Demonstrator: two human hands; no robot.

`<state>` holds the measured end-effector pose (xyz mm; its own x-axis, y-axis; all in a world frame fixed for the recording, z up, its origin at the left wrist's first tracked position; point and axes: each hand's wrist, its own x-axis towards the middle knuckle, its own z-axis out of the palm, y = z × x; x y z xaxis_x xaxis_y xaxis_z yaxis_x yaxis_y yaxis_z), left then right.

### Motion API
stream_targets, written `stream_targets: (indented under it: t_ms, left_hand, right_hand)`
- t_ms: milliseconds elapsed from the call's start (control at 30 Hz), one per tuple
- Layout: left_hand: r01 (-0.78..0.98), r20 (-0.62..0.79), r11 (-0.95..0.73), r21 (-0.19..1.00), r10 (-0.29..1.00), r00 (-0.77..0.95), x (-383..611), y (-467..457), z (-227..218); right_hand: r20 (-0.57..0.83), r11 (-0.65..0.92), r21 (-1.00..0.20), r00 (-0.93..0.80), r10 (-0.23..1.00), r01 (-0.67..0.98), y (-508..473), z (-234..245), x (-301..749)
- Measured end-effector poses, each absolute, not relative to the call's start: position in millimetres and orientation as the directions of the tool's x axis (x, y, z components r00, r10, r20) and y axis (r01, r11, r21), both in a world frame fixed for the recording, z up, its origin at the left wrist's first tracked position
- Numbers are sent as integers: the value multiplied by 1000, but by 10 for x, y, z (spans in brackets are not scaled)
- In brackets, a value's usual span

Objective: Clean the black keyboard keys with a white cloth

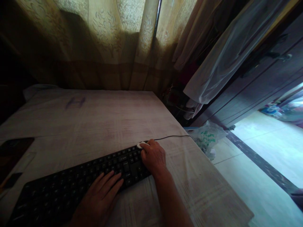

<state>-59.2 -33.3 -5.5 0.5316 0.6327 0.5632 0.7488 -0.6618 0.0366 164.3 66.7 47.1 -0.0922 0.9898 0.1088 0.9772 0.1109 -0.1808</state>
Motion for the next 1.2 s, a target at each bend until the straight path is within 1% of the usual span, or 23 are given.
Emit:
stream_targets:
  t_ms: [100,200,300,367,567,733,867,967,1133,1200]
  left_hand:
    - [760,557,-648,53,651,516,-582,-341,-46]
    - [764,547,-643,54,659,516,-579,-347,-37]
    - [757,547,-652,31,645,533,-585,-343,-26]
    - [755,554,-656,24,637,536,-588,-336,-17]
    - [755,545,-652,66,658,520,-590,-338,-26]
    - [760,515,-648,53,670,535,-593,-362,-53]
    - [766,515,-638,72,682,519,-578,-370,-36]
    - [768,518,-637,58,677,522,-573,-371,-31]
    - [766,523,-640,59,674,522,-580,-376,-44]
    - [773,529,-632,53,674,515,-576,-377,-50]
  right_hand:
    - [114,116,-188,-95,989,975,731,556,1638]
    - [118,179,-219,-156,981,959,811,648,1567]
    - [50,267,-239,-263,963,933,855,679,1477]
    - [12,289,-240,-295,955,927,860,666,1446]
    - [-16,256,-233,-267,964,938,870,628,1483]
    - [-24,206,-213,-216,976,955,900,645,1558]
    - [-31,173,-195,-182,983,965,909,664,1614]
    - [-40,195,-202,-207,977,960,889,690,1567]
    - [-81,305,-264,-336,938,915,829,719,1402]
    - [-101,312,-261,-347,932,914,822,714,1382]
